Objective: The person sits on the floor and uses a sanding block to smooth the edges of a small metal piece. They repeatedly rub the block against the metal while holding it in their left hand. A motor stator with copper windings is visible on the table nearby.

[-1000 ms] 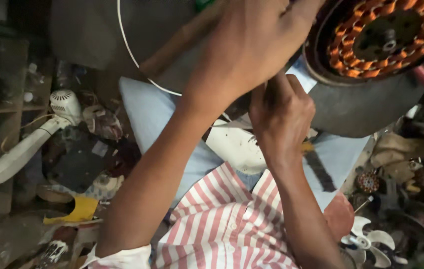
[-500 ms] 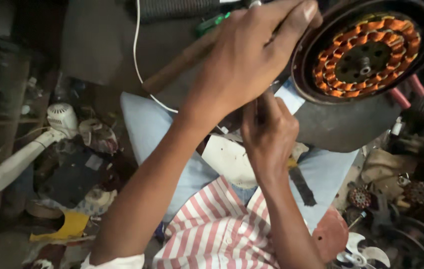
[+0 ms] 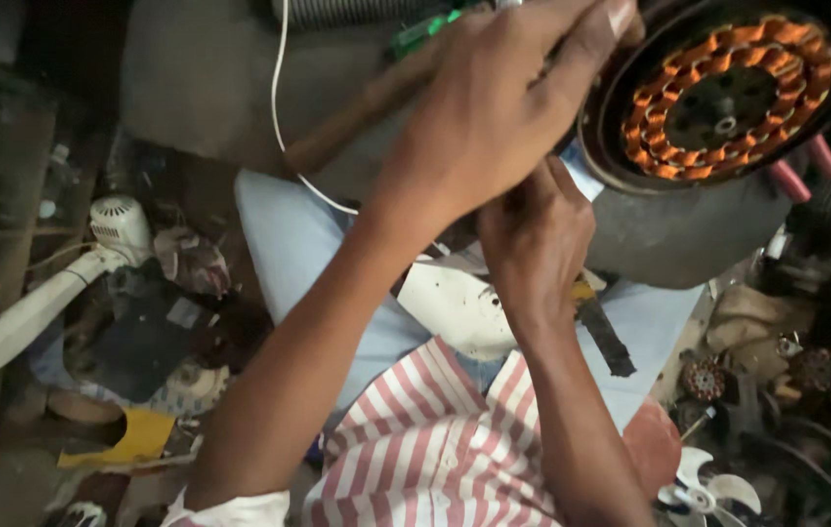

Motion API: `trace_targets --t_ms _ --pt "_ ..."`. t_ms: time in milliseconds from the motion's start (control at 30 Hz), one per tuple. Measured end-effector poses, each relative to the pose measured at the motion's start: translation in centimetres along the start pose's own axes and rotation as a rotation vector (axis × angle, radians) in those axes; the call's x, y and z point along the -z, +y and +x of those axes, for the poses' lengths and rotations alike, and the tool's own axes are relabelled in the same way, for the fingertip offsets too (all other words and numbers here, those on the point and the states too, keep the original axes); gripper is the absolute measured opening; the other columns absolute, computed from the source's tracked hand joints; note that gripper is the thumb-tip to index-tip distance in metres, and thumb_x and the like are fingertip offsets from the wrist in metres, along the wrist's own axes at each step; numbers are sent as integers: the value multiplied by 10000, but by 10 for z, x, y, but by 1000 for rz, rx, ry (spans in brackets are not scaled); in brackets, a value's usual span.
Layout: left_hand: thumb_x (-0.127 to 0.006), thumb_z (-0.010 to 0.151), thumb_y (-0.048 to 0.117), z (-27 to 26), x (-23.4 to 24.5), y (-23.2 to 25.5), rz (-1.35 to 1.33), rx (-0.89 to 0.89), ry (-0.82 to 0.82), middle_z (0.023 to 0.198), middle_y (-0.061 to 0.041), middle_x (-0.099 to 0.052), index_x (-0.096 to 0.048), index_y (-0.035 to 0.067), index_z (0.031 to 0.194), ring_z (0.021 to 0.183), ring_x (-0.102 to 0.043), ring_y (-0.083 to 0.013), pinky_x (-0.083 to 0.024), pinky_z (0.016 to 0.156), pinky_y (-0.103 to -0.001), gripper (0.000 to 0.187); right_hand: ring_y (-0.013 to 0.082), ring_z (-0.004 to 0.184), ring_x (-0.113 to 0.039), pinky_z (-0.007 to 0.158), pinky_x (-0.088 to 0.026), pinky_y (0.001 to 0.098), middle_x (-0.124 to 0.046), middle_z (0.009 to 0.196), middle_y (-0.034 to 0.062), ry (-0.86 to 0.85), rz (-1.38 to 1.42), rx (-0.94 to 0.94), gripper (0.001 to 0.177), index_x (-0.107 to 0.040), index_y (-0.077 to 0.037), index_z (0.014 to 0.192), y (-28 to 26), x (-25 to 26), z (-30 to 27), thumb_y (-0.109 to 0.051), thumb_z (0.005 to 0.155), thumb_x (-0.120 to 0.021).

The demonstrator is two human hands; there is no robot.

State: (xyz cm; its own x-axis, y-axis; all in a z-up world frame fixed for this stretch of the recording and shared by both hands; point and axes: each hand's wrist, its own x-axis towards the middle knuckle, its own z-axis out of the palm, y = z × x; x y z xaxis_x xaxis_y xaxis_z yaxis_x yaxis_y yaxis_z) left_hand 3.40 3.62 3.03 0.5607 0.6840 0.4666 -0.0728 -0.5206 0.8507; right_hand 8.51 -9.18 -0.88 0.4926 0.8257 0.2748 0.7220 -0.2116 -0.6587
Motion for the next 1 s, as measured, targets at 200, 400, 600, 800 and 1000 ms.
trace_targets --t_ms 200,400,600,800,1000 --pt "-480 1163 375 13 6 -7 5 -36 39 942 -94 -748 -666 105 1148 879 -764 -266 -568 761 -341 328 427 748 -680 649 -512 514 -679 840 211 -1 -99 -42 173 -718 -49 1104 -6 -5 15 -100 940 -731" --pt "-530 1122 305 7 -1 -10 39 41 -3 989 -77 -771 -681 94 1154 849 -788 -221 -581 737 -334 262 421 787 -690 690 -530 495 -678 889 207 14 -53 -9 133 -684 -29 1051 7 -7 8 -89 940 -728" --pt "-514 1113 284 -8 12 1 -22 9 -48 1155 -95 -751 -683 57 1174 1103 -754 -240 -581 932 -338 289 398 803 -698 719 -535 471 -699 935 199 -29 -54 11 193 -688 -28 1137 6 -1 -3 -62 951 -728" --pt "-614 1096 210 -42 65 11 -70 -38 -162 1406 -107 -673 -711 51 1232 1392 -583 -287 -442 1240 -397 230 246 788 -729 722 -573 358 -738 1029 181 -47 109 20 367 -666 -51 1341 7 12 -25 -25 979 -722" --pt "-727 1060 199 -72 80 21 222 -34 -80 1461 -90 -621 -661 107 1289 1394 -606 -256 -504 1208 -397 255 199 824 -673 761 -542 317 -729 999 167 -35 116 -97 320 -674 -12 1344 15 22 -53 -26 1029 -731"
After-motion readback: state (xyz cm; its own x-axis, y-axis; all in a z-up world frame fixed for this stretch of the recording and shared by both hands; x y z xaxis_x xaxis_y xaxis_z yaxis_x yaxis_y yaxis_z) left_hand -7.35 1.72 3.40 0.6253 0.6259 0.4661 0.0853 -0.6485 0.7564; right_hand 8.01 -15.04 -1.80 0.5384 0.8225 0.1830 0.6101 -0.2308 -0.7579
